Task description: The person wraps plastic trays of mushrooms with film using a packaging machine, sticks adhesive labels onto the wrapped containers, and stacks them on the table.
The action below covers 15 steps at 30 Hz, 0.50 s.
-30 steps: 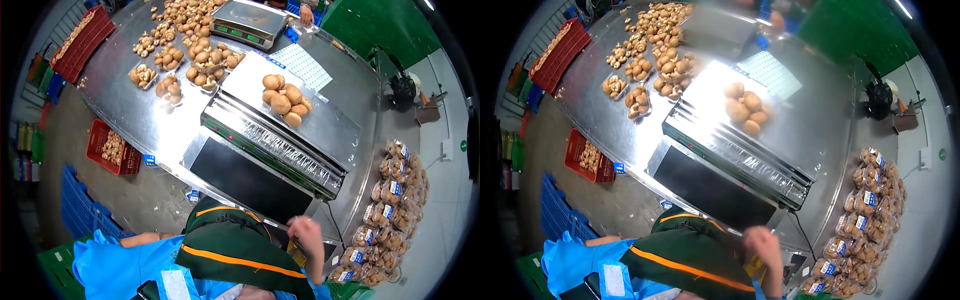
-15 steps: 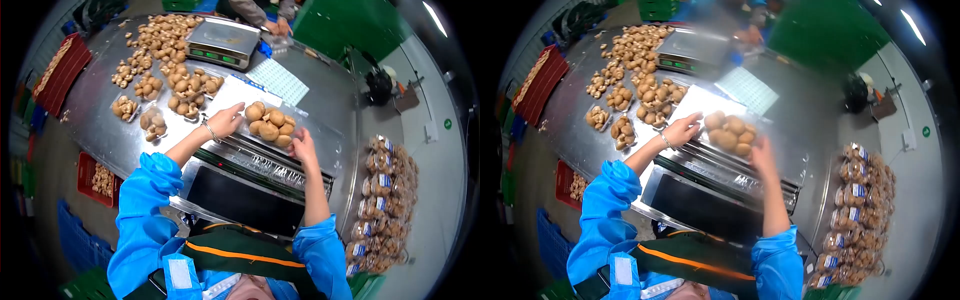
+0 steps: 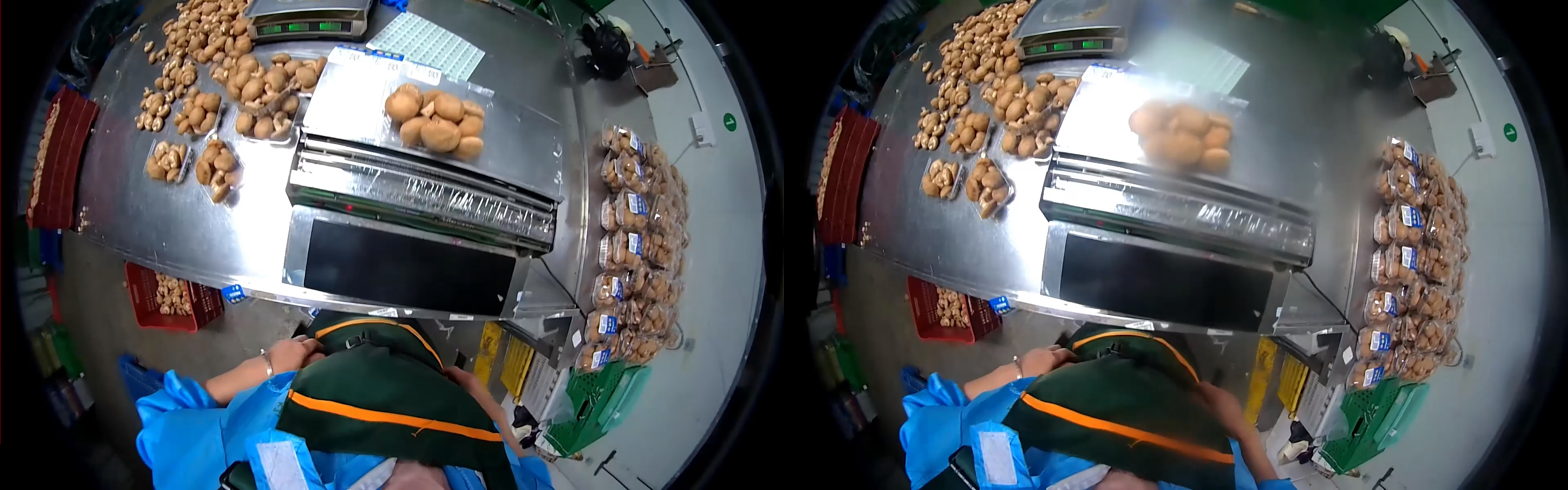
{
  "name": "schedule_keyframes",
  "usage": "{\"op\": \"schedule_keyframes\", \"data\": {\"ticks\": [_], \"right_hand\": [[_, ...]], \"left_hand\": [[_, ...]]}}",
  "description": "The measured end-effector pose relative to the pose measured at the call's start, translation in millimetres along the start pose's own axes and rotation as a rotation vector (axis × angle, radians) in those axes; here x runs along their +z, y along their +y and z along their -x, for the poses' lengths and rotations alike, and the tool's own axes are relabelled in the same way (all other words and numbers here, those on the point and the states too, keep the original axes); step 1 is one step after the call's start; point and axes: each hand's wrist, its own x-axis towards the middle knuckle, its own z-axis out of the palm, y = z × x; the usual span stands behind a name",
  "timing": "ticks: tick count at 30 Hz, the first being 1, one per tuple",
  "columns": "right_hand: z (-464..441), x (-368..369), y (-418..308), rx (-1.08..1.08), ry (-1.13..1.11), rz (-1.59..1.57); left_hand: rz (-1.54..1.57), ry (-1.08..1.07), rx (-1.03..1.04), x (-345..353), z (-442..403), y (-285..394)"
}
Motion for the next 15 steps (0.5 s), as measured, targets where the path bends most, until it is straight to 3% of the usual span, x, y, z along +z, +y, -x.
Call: {"op": "schedule_keyframes", "data": {"ticks": [1,4,5,6,8,9,12,13,15], "right_hand": [[13.8,-0.5,0.7,0.010,-0.019,-0.023],[41.3,3.6,2.5,0.028,-0.090,-0.152],[47.0,3.7,2.6,0.035,-0.119,-0.231],[48.8,4.7,3.5,0.038,-0.146,-0.310],[44.3,12.4,13.6,0.072,-0.149,-0.140],[43.0,14.8,17.1,0.093,-0.150,-0.052],[37.2,25.8,-36.6,0.235,0.008,0.662],[32.8,36.8,-10.2,0.101,0.049,0.626],[21.8,60.0,66.9,-0.165,0.124,0.557]], "left_hand": [[-0.018,0.002,-0.053,-5.9,11.7,9.3],[0.381,-0.011,-0.025,-16.3,37.8,4.8],[0.495,-0.004,-0.131,-10.1,38.2,0.5],[0.474,0.007,-0.123,-3.6,35.8,-3.6],[0.431,0.027,-0.106,13.2,26.3,-15.8],[0.334,0.127,0.054,32.7,20.8,-32.9],[0.272,0.348,0.060,50.0,16.8,-21.1],[0.265,0.206,-0.019,51.5,12.4,-20.2],[0.085,0.242,-0.112,83.1,-5.6,-32.0]]}}
